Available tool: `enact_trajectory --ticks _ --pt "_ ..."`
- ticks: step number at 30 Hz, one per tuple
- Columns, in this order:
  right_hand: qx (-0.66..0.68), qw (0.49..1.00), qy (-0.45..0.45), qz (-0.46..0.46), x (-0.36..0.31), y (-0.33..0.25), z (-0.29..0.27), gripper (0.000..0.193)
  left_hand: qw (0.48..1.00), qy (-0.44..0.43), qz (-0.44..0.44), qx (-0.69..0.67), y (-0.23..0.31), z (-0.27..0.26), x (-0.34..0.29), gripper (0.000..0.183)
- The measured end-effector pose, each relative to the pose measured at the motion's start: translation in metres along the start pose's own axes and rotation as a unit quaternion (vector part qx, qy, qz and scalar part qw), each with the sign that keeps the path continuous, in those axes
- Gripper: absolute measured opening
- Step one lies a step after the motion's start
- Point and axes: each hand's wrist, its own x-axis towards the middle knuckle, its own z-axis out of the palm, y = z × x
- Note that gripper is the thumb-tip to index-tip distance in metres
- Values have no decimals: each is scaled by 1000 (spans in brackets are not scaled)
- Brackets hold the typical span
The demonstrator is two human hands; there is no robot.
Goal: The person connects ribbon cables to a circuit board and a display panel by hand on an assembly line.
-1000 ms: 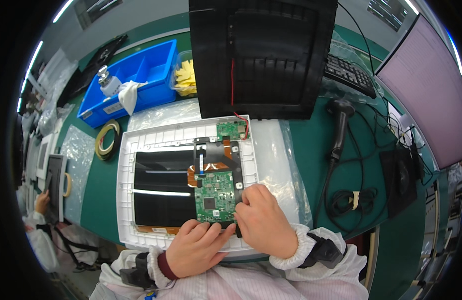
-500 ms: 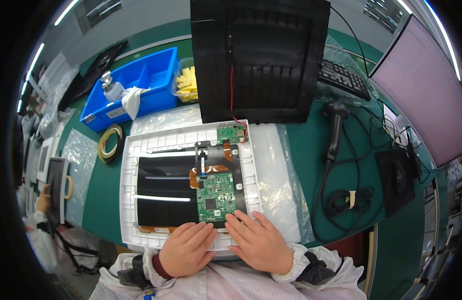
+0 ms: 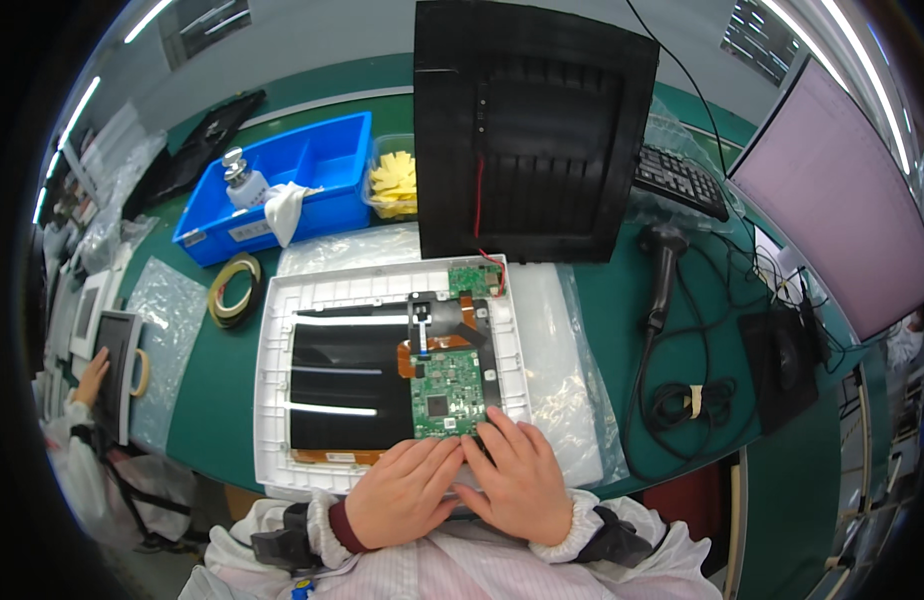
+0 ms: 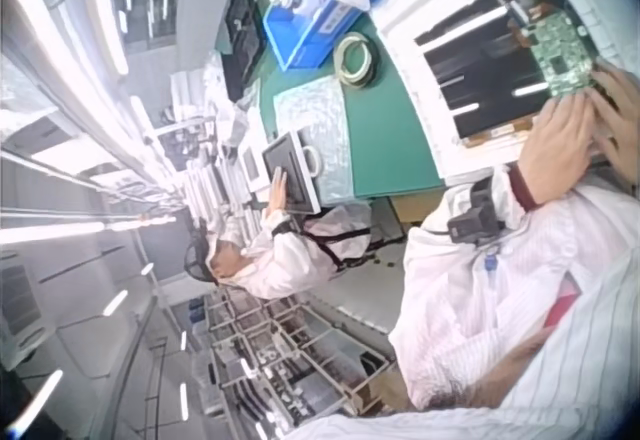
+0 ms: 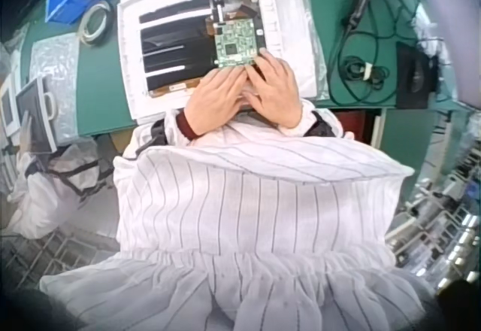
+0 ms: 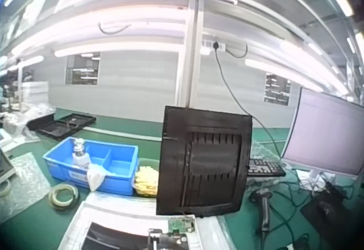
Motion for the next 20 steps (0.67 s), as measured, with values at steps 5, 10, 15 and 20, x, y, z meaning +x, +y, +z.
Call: enact_trajectory --ticks 5,10,15,20 --pt "14 999 30 11 -2 -1 2 51 999 17 10 -26 -3 -1 -7 52" --pt "17 998 45 26 -4 -1 2 48 999 48 3 -6 -9 -3 -17 53" --pt "-4 999 50 -2 -3 -1 -2 44 998 64 -19 4 -9 -4 -26 50" --pt "-29 998 47 -10 -3 12 -9 44 996 71 -42 30 -20 -28 -41 51"
